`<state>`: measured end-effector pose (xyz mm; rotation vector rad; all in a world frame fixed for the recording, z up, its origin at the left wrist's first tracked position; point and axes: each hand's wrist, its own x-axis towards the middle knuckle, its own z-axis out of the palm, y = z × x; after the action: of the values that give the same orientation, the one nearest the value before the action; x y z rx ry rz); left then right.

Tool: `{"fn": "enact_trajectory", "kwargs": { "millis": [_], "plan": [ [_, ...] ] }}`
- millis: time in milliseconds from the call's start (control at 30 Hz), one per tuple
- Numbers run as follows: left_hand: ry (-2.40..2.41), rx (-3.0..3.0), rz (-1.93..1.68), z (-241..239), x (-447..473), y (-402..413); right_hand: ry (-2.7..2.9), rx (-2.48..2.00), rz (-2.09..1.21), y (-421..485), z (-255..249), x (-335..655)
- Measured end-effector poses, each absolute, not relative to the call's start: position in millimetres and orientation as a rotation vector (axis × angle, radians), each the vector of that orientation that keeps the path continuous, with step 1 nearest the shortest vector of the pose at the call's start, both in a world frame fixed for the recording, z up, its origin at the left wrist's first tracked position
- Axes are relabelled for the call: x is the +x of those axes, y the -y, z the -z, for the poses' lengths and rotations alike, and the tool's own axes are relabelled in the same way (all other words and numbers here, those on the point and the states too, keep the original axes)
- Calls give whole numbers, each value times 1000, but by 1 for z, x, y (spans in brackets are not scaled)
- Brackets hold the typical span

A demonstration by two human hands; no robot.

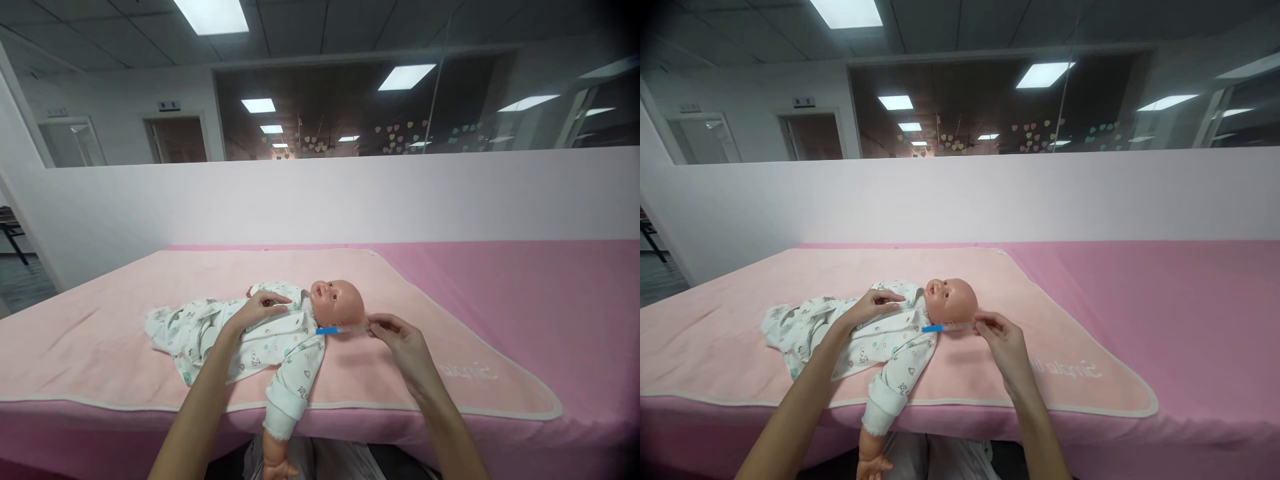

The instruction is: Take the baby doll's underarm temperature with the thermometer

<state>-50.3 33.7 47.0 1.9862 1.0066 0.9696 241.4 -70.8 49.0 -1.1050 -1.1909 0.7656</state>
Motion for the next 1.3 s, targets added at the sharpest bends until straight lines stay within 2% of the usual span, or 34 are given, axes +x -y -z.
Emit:
{"fn": "enact_trajectory", "kwargs": {
  "millis": [100, 200, 267, 433, 567, 667, 767, 1167, 1300],
  "plan": [
    [-1012, 1988, -943, -48, -49, -32, 1221, -1290, -860, 70, -21, 264],
    [-1015, 1967, -950, -50, -48, -30, 1342, -1467, -736, 67, -10, 275],
    [-1005, 1968, -933, -52, -47, -30, 1442, -1586, -532, 65, -9, 276],
    [-1088, 2060, -834, -58, -37, -42, 1568, -1805, 223, 61, -9, 254],
    [-1171, 2111, -951, -56, -25, -52, 1786, -1568, 549, 57, -14, 208],
    [-1110, 2018, -1118, -52, -24, -52, 2104, -1283, 524, 43, -26, 169],
    [-997, 1929, -1153, -48, -26, -48, 2217, -1181, 439, 23, -36, 139],
    [-883, 2036, -932, -47, -31, -48, 1979, -861, 142, 4, -20, 117],
    [-911, 2074, -918, -48, -32, -45, 1929, -842, 132, 6, -20, 118]
  ]
}}
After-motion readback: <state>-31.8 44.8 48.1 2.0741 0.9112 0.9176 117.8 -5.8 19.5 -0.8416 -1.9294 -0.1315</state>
